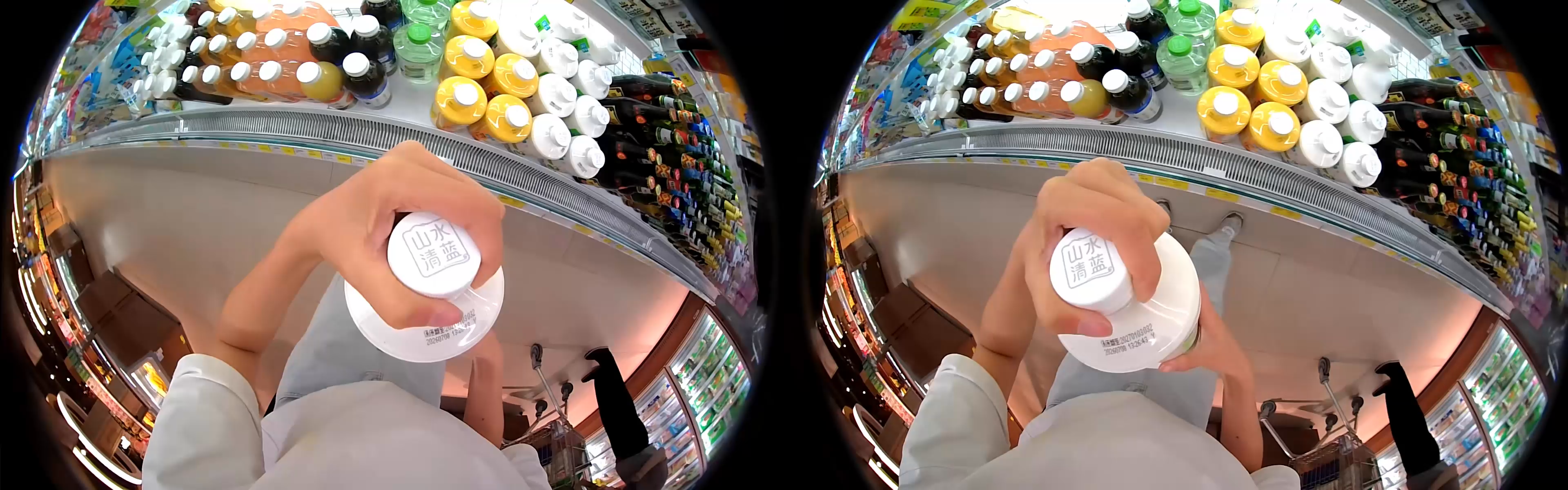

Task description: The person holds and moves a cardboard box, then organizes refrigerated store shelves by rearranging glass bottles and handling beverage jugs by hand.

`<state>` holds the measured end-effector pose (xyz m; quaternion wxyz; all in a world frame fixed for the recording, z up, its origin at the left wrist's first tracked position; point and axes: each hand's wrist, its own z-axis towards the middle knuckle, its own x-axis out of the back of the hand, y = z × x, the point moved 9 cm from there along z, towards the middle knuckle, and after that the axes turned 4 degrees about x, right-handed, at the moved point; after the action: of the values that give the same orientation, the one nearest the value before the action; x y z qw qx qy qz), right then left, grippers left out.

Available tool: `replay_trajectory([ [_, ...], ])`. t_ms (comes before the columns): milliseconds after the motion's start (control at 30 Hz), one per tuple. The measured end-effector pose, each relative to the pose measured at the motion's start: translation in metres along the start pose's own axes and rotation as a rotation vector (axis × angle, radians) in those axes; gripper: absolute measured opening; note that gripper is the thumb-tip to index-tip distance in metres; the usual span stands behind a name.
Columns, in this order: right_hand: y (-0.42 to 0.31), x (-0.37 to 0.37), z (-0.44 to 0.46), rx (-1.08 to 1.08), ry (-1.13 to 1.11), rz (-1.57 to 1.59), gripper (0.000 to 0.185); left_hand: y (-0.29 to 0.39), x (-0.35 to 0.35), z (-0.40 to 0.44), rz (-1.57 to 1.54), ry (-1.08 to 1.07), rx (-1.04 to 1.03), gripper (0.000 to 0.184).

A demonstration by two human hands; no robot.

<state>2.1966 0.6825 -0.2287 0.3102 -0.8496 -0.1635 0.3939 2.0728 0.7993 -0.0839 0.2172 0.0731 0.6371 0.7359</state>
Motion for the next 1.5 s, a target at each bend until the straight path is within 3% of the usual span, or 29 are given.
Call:
replay_trajectory([
  [200,-0.015,0.019,-0.012,-0.088,0.029,0.045,0.114,-0.001,-0.009,0.022,-0.011,0.037,-0.038,0.021],
  [400,-0.018,0.035,-0.011,0.013,-0.039,0.008,0.118,-0.005,-0.012,0.036,-0.014,0.048,-0.053,0.021],
  [733,-0.034,0.039,-0.016,-0.045,-0.008,0.083,0.110,-0.007,-0.016,0.045,-0.026,0.057,-0.055,0.020],
  [900,-0.032,0.046,-0.019,0.006,-0.065,-0.087,0.105,-0.009,-0.018,0.046,-0.033,0.062,-0.040,0.021],
  [1100,-0.034,0.048,-0.021,-0.024,-0.015,-0.057,0.100,-0.010,-0.018,0.045,-0.021,0.058,-0.049,0.021],
  [1233,-0.051,0.039,-0.015,-0.038,-0.051,-0.319,0.096,-0.014,-0.024,0.041,0.062,0.041,0.002,0.020],
  [1300,-0.053,0.040,-0.011,0.039,0.004,-0.219,0.097,-0.012,-0.026,0.035,0.221,0.072,0.013,0.021],
  [1400,-0.073,0.037,-0.008,0.269,0.062,-0.334,0.104,-0.025,-0.016,0.017,0.290,0.219,0.103,0.020],
  [1500,-0.057,0.046,0.001,0.242,0.061,-0.228,0.103,-0.049,0.000,-0.006,0.157,0.451,0.338,0.019],
])
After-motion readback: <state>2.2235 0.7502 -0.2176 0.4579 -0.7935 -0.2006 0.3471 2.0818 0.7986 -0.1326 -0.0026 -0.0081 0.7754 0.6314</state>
